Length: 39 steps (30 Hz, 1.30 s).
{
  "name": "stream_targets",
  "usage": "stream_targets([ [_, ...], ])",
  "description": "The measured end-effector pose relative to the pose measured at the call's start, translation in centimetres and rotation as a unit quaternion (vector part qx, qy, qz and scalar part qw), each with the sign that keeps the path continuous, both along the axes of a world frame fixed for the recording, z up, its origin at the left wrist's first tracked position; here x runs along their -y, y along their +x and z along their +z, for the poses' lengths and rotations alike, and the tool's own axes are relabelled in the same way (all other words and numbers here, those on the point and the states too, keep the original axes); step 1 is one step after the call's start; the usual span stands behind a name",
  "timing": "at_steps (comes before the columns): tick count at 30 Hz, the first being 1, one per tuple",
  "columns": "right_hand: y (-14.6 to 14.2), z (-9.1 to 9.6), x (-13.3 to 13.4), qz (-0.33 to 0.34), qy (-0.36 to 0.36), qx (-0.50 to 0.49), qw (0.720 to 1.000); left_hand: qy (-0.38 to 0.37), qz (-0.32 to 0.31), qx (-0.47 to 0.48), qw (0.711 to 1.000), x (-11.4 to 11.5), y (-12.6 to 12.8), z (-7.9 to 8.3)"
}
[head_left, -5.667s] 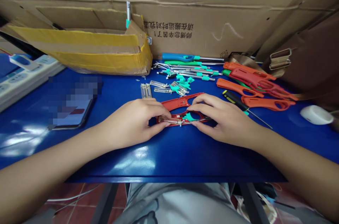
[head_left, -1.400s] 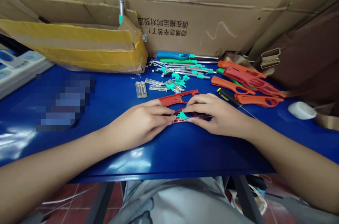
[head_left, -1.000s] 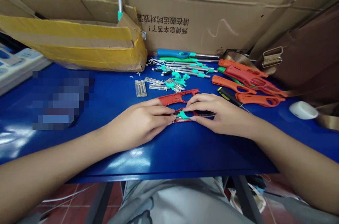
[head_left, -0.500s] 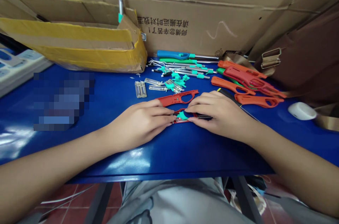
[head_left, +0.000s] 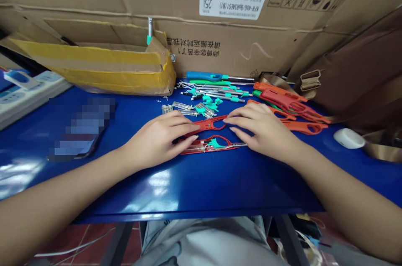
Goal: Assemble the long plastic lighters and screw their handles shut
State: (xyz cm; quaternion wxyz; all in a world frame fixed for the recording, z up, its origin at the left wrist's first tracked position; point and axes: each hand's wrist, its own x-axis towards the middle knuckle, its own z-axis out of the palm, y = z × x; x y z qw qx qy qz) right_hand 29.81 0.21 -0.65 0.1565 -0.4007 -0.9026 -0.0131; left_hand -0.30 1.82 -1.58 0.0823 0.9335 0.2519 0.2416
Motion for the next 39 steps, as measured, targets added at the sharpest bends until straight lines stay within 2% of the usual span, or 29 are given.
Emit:
stream_targets([
  [7,-0.2,-1.5,-0.9,-0.003,-0.04,-0.023,0.999,-0.032,0.017,-0.034,0.999,-1.0,-0.1,-0.8],
  [12,-0.6,-0.9,-0.7,0.008,-0.047,-0.162,0.986,0.035,0.035,-0.002,0.999,-0.4,0.0,-0.1],
  [16,-1.5,-0.5,0.1,-0.046,-0.092,-0.288,0.952,0.111,0.016,0.009,0.994,0.4,0.1,0.8],
  [20,-2.3,-0.6,0.8,-0.064,-0.248,-0.389,0.885,0.119,-0.017,0.002,0.993,0.8,0.0,0.9],
  [22,-2.4,-0.6,0.9,-0.069,-0.301,-0.395,0.865,0.103,-0.023,-0.003,0.994,0.7,0.0,0.8],
  [24,-2.3,-0.5,1.0,-0.065,-0.299,-0.36,0.882,0.076,-0.021,-0.007,0.997,0.6,-0.1,0.7],
  [27,-2.1,-0.4,1.1,-0.021,-0.219,-0.242,0.945,0.028,-0.02,-0.024,0.999,0.5,-0.2,0.9],
  [29,-1.9,-0.4,1.2,0.01,-0.172,-0.169,0.971,0.01,-0.027,-0.046,0.998,0.4,-0.2,1.1],
  [39,-1.9,-0.6,1.2,0.043,-0.185,-0.087,0.978,-0.002,-0.048,-0.147,0.988,0.5,-0.2,1.4],
])
